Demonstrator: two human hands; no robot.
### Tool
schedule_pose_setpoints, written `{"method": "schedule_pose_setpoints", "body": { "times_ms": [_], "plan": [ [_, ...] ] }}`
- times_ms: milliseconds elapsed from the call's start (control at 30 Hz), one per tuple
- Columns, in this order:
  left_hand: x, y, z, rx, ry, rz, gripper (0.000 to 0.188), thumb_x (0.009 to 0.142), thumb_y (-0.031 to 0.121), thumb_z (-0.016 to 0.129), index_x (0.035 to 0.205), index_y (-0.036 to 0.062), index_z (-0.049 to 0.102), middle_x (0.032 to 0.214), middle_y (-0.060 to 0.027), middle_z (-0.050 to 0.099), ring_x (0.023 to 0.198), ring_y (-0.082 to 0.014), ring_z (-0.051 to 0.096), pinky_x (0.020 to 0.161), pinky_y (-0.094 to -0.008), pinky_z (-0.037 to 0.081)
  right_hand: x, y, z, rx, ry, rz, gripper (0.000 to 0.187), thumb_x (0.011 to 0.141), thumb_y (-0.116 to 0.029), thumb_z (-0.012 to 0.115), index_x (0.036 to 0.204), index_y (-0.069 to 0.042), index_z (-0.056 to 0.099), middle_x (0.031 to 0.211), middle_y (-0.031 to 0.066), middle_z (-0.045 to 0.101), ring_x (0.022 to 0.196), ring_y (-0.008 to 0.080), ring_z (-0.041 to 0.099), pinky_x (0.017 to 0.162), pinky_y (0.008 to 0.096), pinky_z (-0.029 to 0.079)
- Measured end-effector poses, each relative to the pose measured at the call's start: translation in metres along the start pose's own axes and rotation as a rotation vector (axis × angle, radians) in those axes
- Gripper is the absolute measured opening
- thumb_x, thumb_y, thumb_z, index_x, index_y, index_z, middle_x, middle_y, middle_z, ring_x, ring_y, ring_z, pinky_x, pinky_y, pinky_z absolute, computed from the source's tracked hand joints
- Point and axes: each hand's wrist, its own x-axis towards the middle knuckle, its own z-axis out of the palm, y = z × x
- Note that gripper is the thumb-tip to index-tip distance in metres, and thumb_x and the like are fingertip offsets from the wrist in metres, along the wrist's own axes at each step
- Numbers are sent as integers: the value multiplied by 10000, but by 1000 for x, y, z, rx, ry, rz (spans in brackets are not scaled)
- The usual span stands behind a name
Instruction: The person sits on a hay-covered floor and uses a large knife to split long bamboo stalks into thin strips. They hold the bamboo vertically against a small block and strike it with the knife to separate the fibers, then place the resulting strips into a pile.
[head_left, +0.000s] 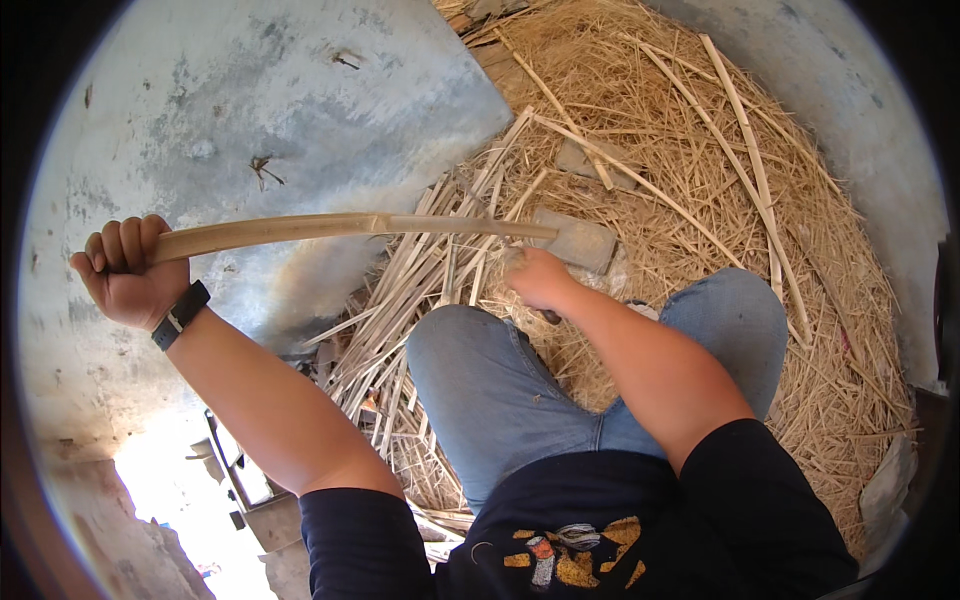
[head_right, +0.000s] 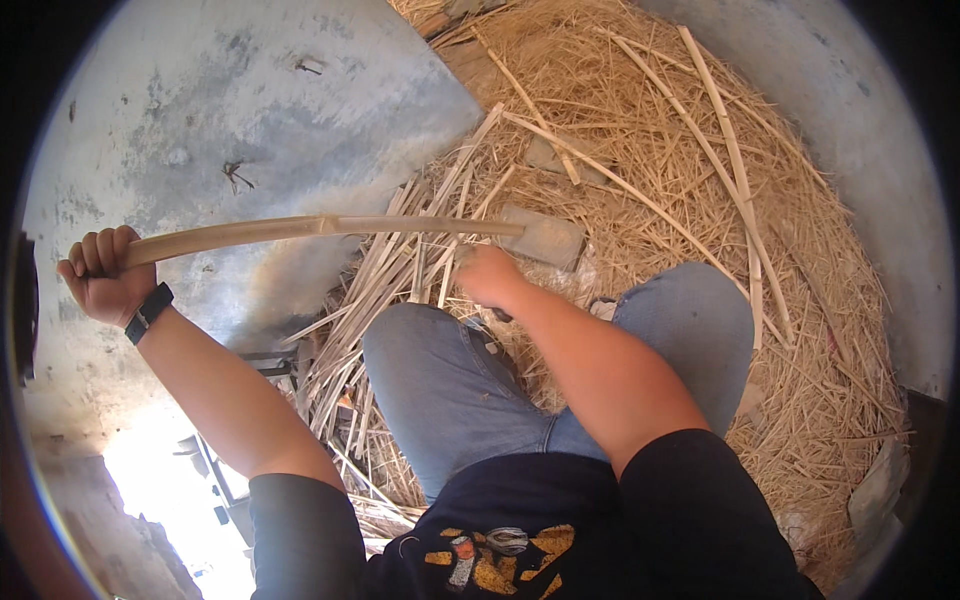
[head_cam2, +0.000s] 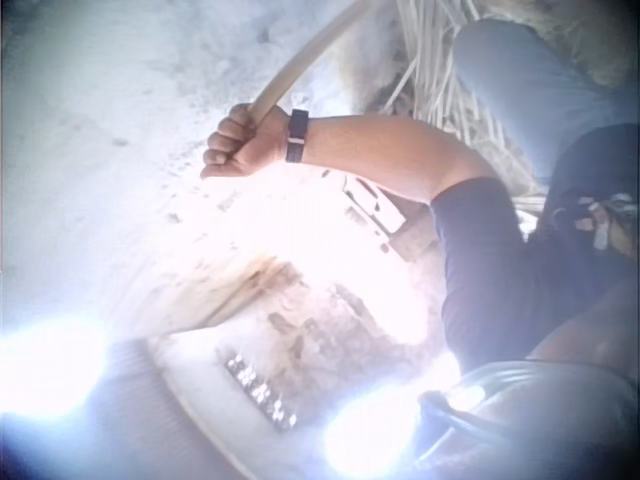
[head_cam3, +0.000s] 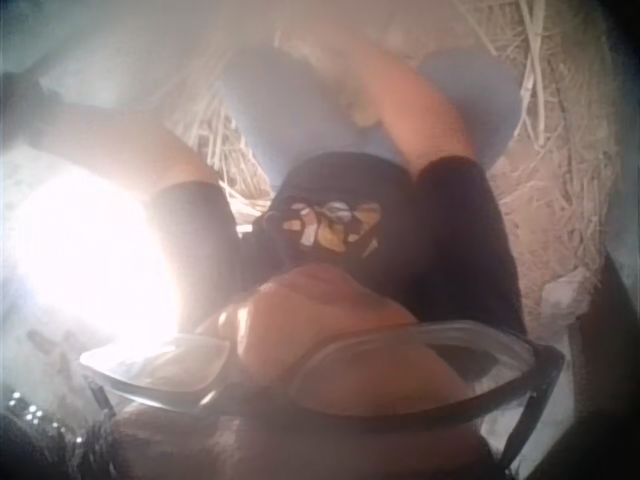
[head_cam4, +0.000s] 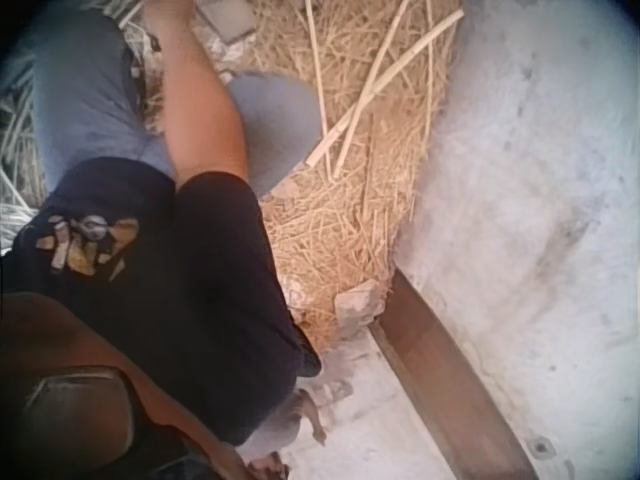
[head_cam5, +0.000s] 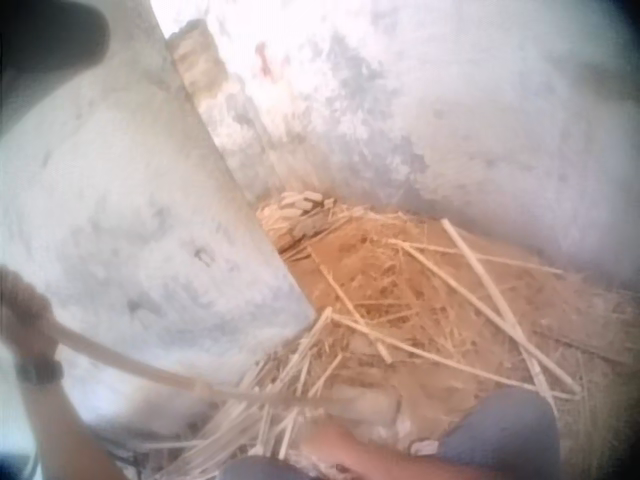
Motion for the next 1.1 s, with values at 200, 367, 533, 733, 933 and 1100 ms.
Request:
{"method": "schedule_pose_setpoints", "body": {
  "times_ms": [200,367,533,733,933,1100],
  "plan": [
    [3,-6,10,49,16,15,384,957,327,595,652,173,421,521,63,271,459,-92,197,469,-257,197,-17,-30,24,-234,157,-551,560,821,-192,634,1301,85,549,1004,211,684,903,301,669,822,415,540],
    [2,-9,23,85,74,41,380,998,339,530,686,154,413,557,35,279,482,-107,227,479,-265,222,11,7,-2,-152,-24,-76,470,825,-212,639,1224,33,609,1080,272,661,1047,345,659,908,416,528],
    [-1,-6,20,116,115,77,389,1008,353,528,696,156,407,558,38,264,482,-105,199,478,-260,211,19,16,-1,-356,71,-119,356,851,-153,619,1147,43,610,873,168,648,808,232,647,721,358,530],
    [-7,0,3,165,138,73,375,999,322,534,688,156,408,551,40,265,479,-101,203,482,-255,214,-18,-33,12,-130,-55,-310,399,833,-191,633,1146,57,616,927,207,678,872,320,686,784,415,549],
    [-5,-4,3,170,190,72,384,1002,325,531,681,152,412,547,38,265,472,-102,209,478,-255,214,53,73,13,-187,12,-210,356,829,-181,624,1104,45,607,892,193,682,761,300,688,689,417,547],
    [-12,4,-19,140,172,71,395,1010,343,519,682,148,417,551,35,260,476,-103,215,484,-255,220,0,-4,3,-217,-34,-112,394,807,-209,654,1119,29,617,961,218,681,876,289,687,739,411,550]
  ]
}}
